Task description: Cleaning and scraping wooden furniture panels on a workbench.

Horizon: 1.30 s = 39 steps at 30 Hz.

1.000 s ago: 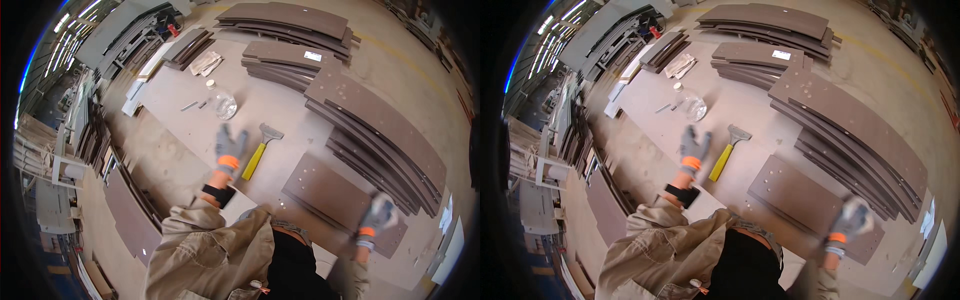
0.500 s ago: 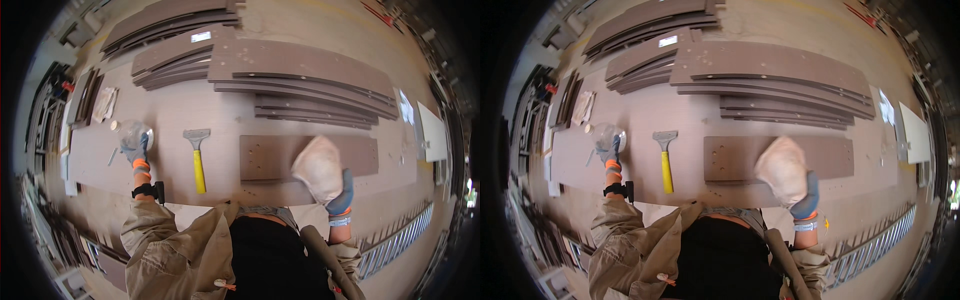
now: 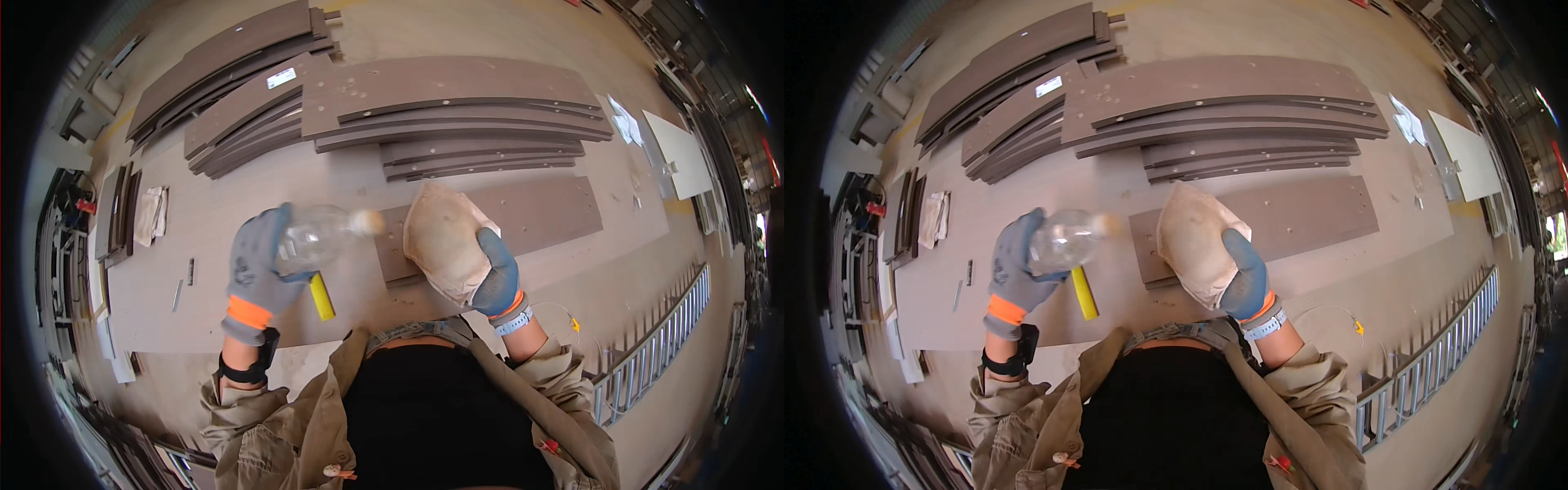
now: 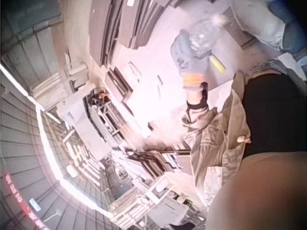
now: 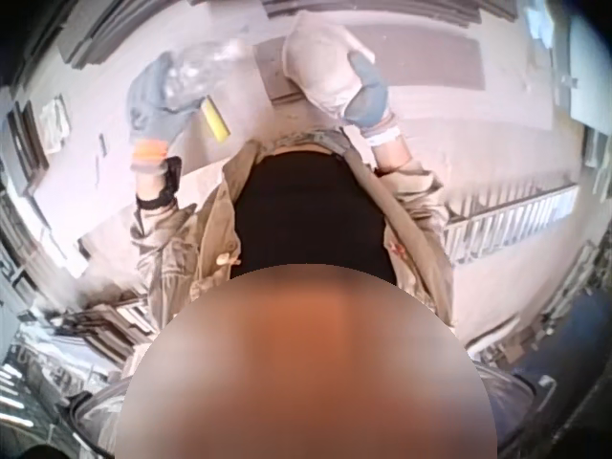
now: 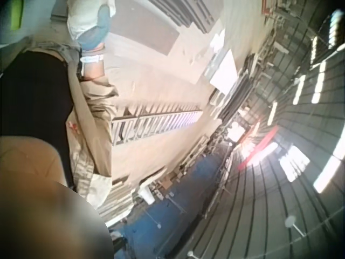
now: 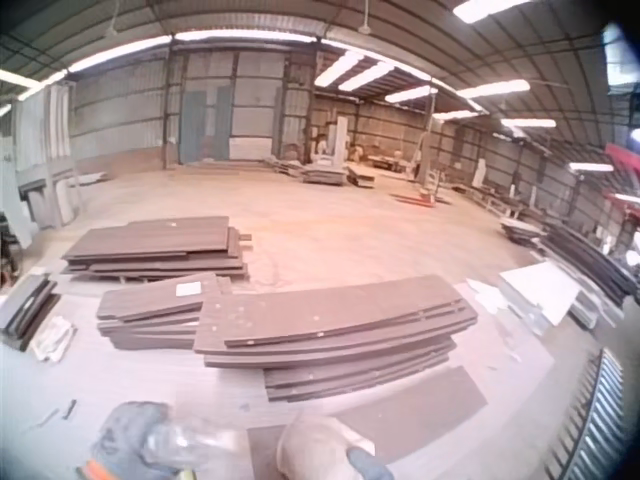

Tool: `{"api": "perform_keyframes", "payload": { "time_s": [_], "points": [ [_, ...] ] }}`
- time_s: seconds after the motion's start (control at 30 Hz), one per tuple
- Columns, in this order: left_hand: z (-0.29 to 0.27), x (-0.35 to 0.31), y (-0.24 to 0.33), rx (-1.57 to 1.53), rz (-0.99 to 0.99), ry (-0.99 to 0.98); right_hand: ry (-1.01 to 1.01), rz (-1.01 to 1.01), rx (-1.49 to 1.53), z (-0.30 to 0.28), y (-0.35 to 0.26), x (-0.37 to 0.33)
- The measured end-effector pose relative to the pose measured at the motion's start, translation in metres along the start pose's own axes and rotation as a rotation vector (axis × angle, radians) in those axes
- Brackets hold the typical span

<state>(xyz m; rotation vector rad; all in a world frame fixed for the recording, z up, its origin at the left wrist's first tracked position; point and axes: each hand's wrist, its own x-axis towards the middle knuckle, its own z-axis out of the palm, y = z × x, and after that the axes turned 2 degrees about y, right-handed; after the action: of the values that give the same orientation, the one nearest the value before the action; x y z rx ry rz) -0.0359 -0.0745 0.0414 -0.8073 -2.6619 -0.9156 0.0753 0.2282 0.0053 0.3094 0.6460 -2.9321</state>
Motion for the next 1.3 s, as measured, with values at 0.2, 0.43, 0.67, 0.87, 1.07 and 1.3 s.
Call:
{"api": "perform_keyframes", "payload": {
  "time_s": [0.2, 0.43, 0.67, 0.87, 1.07, 1.3],
  "points": [
    [-0.007, 0.018, 0.043, 0.391, 0.317, -0.026, -0.103, 0.119, 0.061, 0.019, 0.025, 0.005],
    [-0.009, 0.031, 0.051, 0.577, 0.48, -0.021, -0.117, 0.004, 0.051, 0.018, 0.031, -0.002],
    [-0.001, 0.026, 0.06, 0.547, 0.535, -0.074, -0.109, -0.049, -0.083, 0.003, 0.029, -0.002],
    [-0.001, 0.03, 0.052, 0.595, 0.509, 0.007, -0.115, 0.004, 0.112, 0.001, 0.03, -0.001],
    [-0.01, 0.024, 0.045, 0.54, 0.409, -0.016, -0.117, 0.053, 0.1, 0.02, 0.029, -0.001],
    [0.027, -0.018, -0.003, 0.068, -0.048, -0.167, -0.309, -0.6, -1.123, 0.05, 0.033, 0.029]
  ]
}}
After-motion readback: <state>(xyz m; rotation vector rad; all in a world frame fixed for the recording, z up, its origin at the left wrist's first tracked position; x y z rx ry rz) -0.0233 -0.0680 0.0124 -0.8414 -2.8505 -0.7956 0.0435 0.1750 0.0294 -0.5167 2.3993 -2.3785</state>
